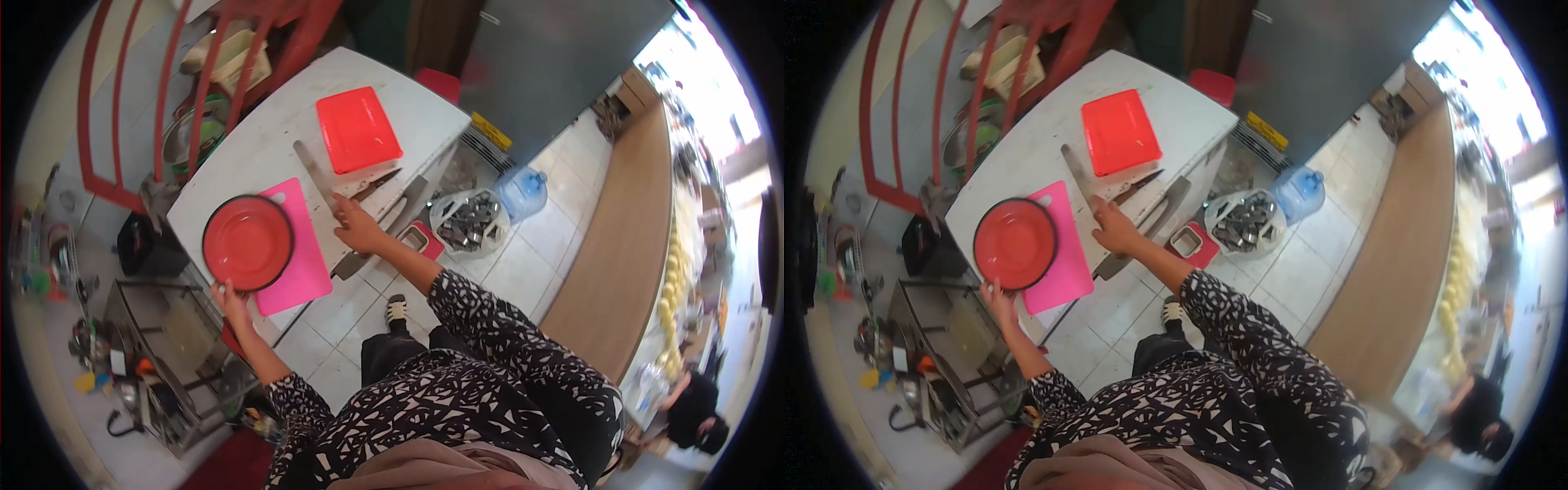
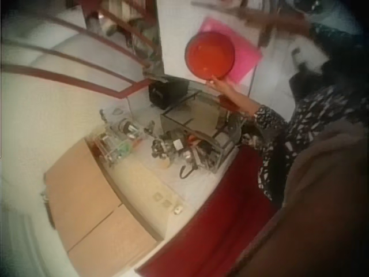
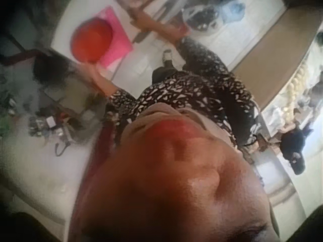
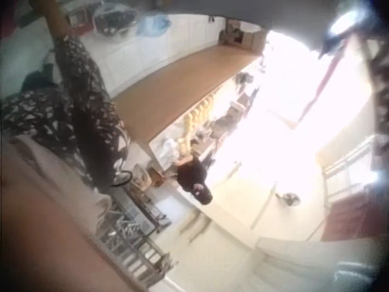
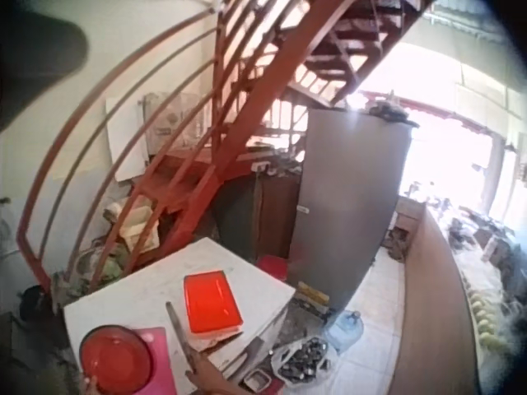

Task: The person retrieves a bread roll from a pan using tongs and puts it on a plate. They then place several bread rolls from a plastic bag onto a cutting board and cut them in half using a knife.

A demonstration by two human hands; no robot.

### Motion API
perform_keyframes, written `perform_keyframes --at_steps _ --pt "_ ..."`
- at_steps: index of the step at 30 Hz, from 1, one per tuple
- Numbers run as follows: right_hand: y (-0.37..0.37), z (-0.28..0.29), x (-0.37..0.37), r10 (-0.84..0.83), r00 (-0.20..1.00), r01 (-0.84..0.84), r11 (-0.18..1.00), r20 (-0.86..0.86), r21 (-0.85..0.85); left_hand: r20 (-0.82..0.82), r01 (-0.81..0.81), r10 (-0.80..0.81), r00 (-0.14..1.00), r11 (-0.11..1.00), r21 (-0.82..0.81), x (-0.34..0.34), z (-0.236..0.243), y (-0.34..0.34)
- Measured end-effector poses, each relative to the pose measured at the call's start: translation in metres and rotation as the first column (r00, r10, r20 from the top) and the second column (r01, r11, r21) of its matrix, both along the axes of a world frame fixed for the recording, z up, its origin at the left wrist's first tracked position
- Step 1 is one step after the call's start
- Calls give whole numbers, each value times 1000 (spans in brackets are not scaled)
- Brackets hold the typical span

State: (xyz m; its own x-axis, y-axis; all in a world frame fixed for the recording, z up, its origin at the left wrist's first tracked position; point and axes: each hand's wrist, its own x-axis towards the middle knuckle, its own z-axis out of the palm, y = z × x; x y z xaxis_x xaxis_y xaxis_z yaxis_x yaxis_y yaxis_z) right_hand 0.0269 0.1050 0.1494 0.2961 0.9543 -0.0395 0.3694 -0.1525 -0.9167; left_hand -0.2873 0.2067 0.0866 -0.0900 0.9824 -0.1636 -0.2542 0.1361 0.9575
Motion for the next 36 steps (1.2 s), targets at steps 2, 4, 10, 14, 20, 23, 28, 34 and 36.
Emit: perform_keyframes --at_steps 2,4,10,14,20,23,28,34,36 --pt "1 1 -7 23 990 -29 999 -141 -40 70 -14 14 997 1000 2 -20 15 -15" --pt "0 3 -9 51 934 -94 990 353 104 124 -4 -1 992 999 39 -35 36 -27" --pt "-139 -22 -1 226 918 -249 968 327 27 159 199 -239 958 952 232 -9 107 -35" --pt "-311 -47 -1 66 963 27 942 262 -335 68 652 -715 696 669 358 97 141 -42" --pt "-571 -61 -97 -750 614 782 536 245 -319 338 905 -941 29 168 390 306 146 -205" --pt "-655 -50 -178 -929 287 923 203 233 -328 477 671 -490 -730 -378 638 379 139 -341" --pt "-694 -47 -266 -957 -196 889 -266 214 -373 667 770 -483 -567 -599 221 387 142 -514" --pt "-706 -60 -268 -856 -516 786 -452 -43 -422 669 597 -304 -679 -758 261 391 182 -652" --pt "-734 -71 -258 -892 -447 844 -395 -69 -362 675 548 -254 -693 -793 264 395 181 -707"
